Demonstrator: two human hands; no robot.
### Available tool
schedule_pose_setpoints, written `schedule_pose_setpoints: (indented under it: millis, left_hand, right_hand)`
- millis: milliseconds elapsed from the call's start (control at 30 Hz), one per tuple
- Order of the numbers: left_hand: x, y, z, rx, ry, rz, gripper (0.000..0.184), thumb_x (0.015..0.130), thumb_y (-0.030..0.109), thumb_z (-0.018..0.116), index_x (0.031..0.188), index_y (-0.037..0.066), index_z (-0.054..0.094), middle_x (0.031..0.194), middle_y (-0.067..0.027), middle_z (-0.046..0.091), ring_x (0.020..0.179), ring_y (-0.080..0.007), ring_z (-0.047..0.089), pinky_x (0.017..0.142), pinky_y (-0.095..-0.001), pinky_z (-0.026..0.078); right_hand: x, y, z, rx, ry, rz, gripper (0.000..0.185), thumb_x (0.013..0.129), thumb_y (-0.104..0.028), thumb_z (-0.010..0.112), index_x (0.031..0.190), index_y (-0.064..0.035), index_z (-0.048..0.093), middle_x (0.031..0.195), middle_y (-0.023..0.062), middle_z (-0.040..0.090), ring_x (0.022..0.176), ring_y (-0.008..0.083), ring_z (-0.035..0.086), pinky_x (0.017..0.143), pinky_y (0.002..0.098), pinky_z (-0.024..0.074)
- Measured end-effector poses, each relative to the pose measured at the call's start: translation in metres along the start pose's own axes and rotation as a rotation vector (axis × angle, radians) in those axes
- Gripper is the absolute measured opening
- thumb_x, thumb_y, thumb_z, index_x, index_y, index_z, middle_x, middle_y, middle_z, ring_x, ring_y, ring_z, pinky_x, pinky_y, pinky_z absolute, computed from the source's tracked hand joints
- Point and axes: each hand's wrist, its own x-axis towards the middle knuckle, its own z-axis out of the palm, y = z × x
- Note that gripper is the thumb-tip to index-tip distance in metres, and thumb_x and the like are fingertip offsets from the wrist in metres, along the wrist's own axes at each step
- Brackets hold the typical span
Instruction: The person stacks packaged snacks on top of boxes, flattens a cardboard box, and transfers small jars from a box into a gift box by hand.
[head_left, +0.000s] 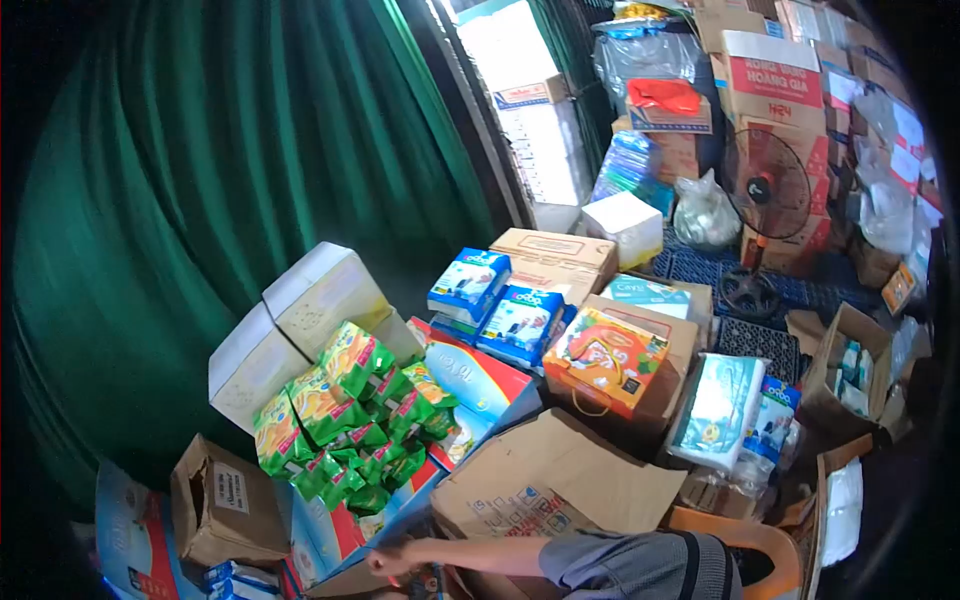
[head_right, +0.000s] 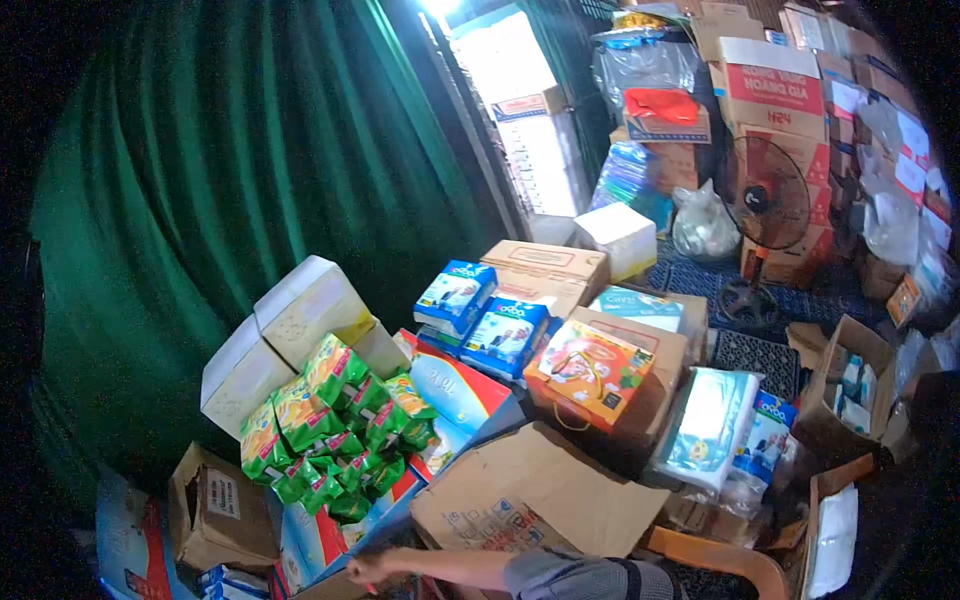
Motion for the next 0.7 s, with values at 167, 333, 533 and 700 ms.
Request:
schedule_pose_setpoints:
  millis: [167,333,533,700]
  left_hand:
    - [-0.019,0.009,-0.053,-0.058,0.381,0.427,0.022,0.095,0.017,0.055,0.098,0.003,0.072,0.078,-0.0105,0.068,0.059,-0.0225,0.064,0.051,-0.0431,0.051]
    - [-0.187,0.223,-0.013,-0.891,0.349,0.646,0.041,0.101,0.043,0.061,0.106,0.004,0.075,0.092,-0.0183,0.077,0.084,-0.0351,0.074,0.07,-0.0408,0.057]
    - [-0.203,0.314,0.059,-1.365,-0.009,0.756,0.042,0.102,0.037,0.059,0.126,0.003,0.063,0.113,-0.0181,0.069,0.101,-0.0347,0.067,0.085,-0.0437,0.054]
    - [-0.184,0.333,0.111,-1.827,-0.238,0.747,0.05,0.104,0.032,0.058,0.143,0.001,0.054,0.131,-0.018,0.063,0.115,-0.0344,0.062,0.099,-0.0461,0.051]
  right_hand:
    - [-0.072,-0.042,-0.075,0.245,0.459,-0.185,0.028,0.102,-0.031,0.064,0.095,-0.0034,0.061,0.087,0.009,0.064,0.081,0.0147,0.057,0.073,0.0381,0.0461]
    - [-0.145,-0.03,-0.082,0.681,0.653,-0.082,0.026,0.105,-0.029,0.059,0.109,-0.0053,0.067,0.102,0.0028,0.067,0.097,0.0125,0.058,0.089,0.0321,0.0471]
    - [-0.227,0.018,-0.068,0.756,1.036,0.146,0.035,0.105,-0.031,0.051,0.113,-0.0041,0.072,0.101,0.0074,0.071,0.099,0.018,0.064,0.094,0.0352,0.049]
    - [-0.297,-0.016,-0.076,0.768,1.196,0.355,0.036,0.104,-0.034,0.056,0.113,-0.003,0.073,0.104,0.0072,0.071,0.1,0.0172,0.062,0.091,0.0354,0.0491]
